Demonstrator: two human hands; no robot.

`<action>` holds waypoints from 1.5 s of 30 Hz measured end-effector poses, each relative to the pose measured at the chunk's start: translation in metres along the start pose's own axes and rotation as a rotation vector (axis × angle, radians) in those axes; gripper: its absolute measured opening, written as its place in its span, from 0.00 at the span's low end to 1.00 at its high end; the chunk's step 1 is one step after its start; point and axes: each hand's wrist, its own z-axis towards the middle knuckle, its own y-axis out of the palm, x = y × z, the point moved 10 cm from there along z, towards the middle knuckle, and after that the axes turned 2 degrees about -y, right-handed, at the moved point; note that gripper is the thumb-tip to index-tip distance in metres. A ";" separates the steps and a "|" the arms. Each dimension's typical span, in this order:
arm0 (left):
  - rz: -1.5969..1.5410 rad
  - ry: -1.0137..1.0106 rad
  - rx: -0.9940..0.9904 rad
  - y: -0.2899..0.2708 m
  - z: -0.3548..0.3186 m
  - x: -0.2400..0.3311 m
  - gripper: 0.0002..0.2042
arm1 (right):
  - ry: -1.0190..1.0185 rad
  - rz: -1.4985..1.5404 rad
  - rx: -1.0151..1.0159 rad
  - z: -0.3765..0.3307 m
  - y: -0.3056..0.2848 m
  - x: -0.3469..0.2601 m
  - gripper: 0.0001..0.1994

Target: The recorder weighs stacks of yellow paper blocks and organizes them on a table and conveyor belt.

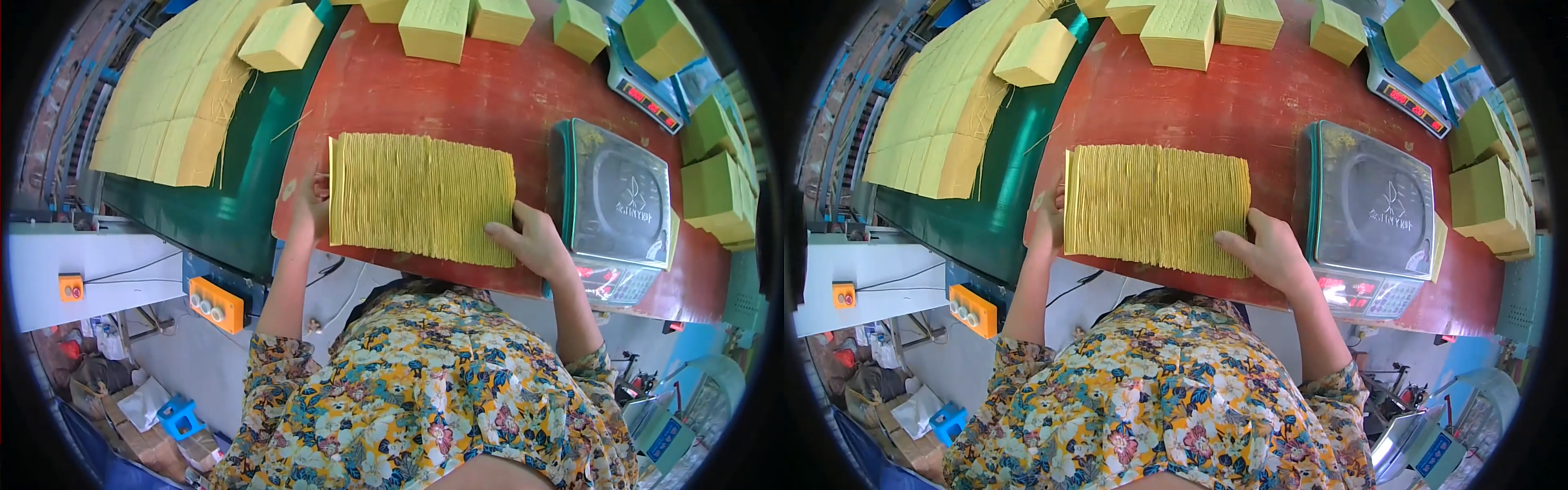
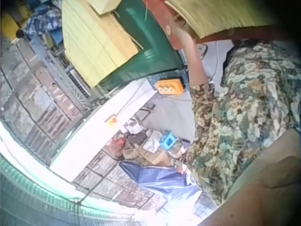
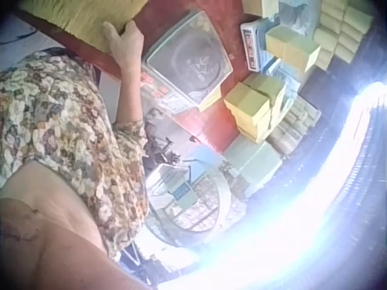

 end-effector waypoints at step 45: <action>-0.210 0.507 -0.085 0.059 -0.018 0.089 0.53 | -0.515 0.964 0.390 0.067 -0.022 -0.034 0.28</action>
